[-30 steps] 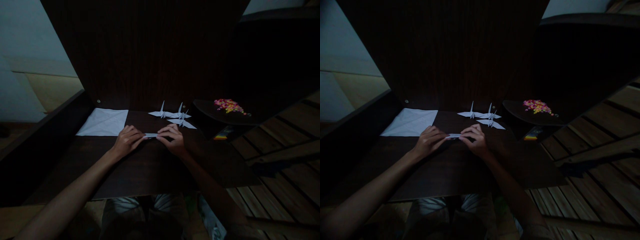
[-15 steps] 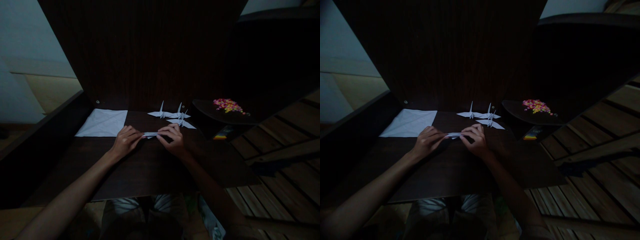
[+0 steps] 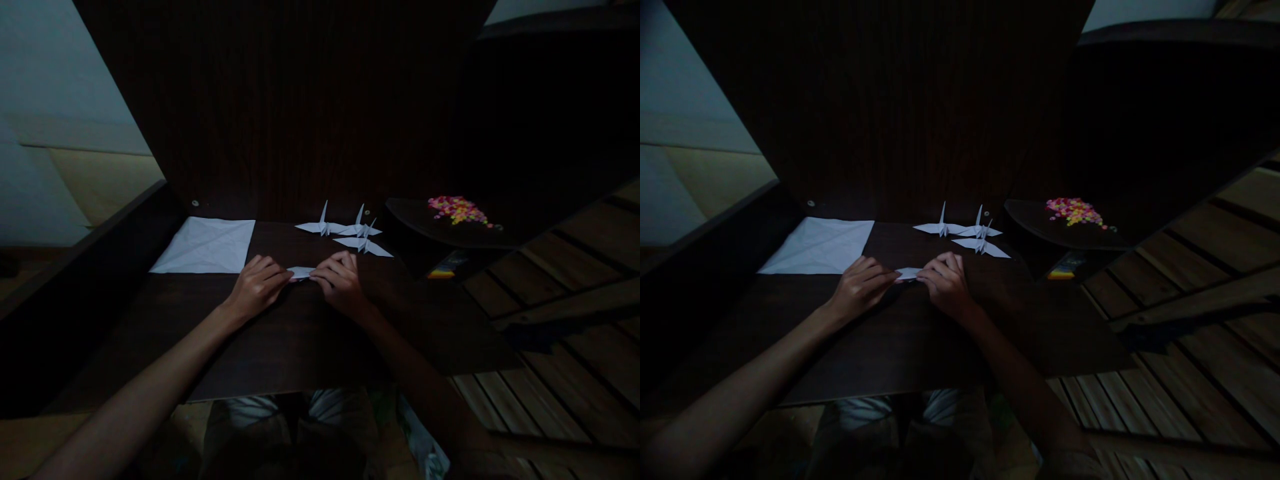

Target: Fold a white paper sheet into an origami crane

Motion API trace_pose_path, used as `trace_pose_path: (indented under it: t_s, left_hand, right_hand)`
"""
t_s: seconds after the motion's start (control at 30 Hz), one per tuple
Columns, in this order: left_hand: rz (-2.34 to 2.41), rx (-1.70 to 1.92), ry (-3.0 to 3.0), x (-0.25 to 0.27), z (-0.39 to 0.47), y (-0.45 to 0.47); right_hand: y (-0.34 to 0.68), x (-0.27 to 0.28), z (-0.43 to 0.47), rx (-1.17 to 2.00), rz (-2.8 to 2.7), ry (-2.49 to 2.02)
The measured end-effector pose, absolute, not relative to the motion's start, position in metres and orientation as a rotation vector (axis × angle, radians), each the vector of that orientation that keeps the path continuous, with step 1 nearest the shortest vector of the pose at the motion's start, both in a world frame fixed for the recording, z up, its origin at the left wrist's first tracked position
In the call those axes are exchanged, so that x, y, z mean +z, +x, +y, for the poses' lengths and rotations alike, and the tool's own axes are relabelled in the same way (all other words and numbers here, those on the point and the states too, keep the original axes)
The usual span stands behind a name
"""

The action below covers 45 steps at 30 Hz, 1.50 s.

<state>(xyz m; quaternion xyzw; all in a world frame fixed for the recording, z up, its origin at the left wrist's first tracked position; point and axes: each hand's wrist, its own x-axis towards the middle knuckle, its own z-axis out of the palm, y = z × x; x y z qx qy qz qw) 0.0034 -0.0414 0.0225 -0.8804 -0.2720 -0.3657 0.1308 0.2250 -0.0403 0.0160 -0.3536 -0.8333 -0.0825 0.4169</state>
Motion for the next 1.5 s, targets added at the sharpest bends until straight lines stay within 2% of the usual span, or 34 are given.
trace_pose_path:
  t_s: [0.5,0.73,0.87,1.07,1.17,1.3,1.5]
  left_hand:
    - [-0.783,-1.145,-2.559,0.025,-0.045,0.003]
    - [-0.747,-1.032,-2.533,0.027,-0.049,0.012]
    - [-0.865,-1.184,-2.373,0.028,-0.052,0.013]
    - [-1.233,-1.689,-2.182,0.03,-0.052,0.013]
    - [-1.517,-1.858,-2.345,0.031,-0.05,0.014]
    - [-1.766,-1.867,-2.76,0.028,-0.048,0.02]
    - [-1.821,-2.154,-2.944,0.021,-0.05,0.029]
  right_hand:
    - [0.223,0.019,-0.046,-0.344,-2.1,-0.9]
    - [0.22,0.013,-0.043,-0.363,-2.124,-0.835]
    - [0.222,0.016,-0.041,-0.171,-1.946,-0.928]
    - [0.227,0.025,-0.038,0.349,-1.625,-0.974]
    - [0.226,0.02,-0.034,0.629,-1.474,-0.985]
    - [0.22,0.014,-0.031,0.959,-1.299,-1.0]
    - [0.211,0.014,-0.037,1.121,-1.301,-1.032]
